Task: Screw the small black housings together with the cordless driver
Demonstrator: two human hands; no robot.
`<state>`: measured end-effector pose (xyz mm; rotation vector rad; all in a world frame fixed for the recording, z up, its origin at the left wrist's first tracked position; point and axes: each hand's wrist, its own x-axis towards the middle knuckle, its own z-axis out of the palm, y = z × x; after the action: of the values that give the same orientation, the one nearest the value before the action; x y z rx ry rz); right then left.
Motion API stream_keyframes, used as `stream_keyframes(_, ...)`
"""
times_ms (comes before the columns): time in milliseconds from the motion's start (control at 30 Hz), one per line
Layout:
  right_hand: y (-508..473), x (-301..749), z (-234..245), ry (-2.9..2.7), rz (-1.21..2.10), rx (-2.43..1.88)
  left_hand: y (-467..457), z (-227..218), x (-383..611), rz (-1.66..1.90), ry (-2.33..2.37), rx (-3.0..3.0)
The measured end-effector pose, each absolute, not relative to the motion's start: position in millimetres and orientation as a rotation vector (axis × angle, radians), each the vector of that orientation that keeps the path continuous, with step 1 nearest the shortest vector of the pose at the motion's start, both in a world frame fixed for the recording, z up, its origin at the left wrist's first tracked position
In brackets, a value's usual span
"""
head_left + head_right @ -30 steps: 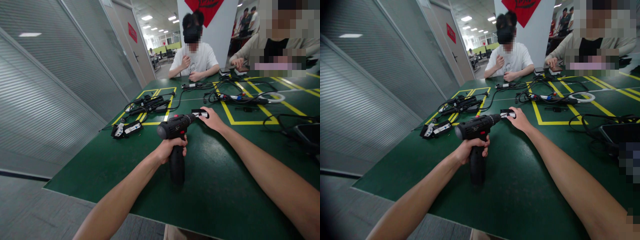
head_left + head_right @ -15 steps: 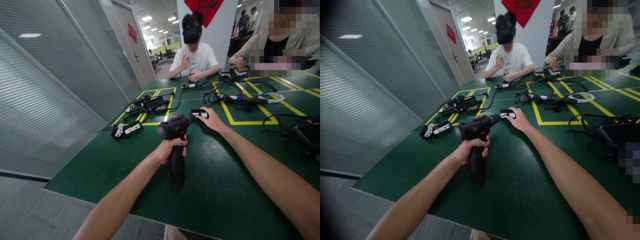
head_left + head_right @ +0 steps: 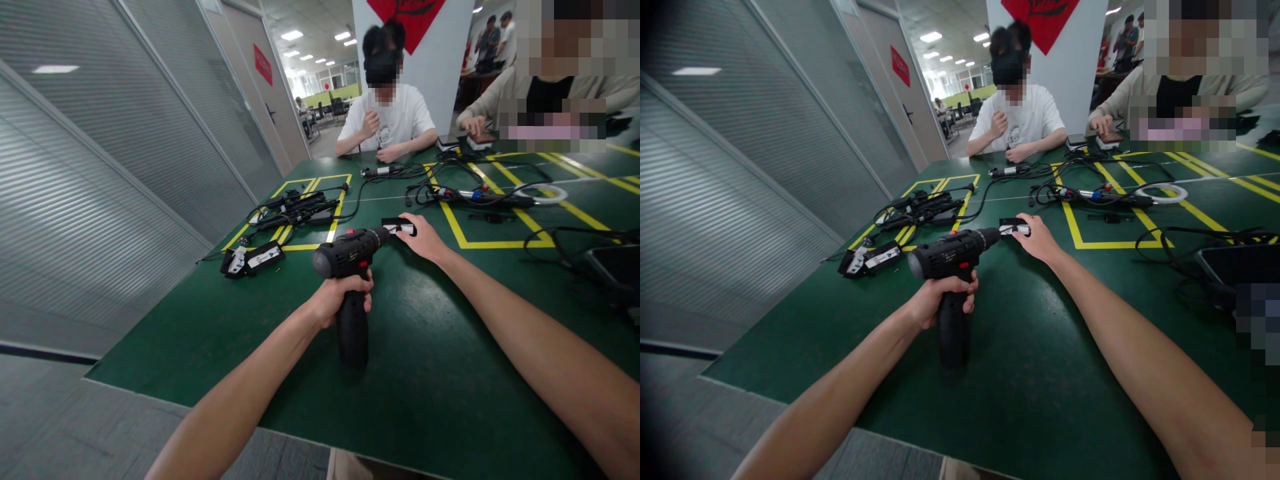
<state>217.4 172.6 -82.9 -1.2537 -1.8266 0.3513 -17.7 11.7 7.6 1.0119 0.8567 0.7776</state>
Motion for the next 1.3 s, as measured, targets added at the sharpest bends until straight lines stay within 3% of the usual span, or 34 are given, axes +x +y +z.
stream_keyframes(1300, 171.8, 216.7, -81.4, -1.833, 0.346, -1.248, 11.0, 8.0, -18.1, 0.777, 0.881, 1.013)
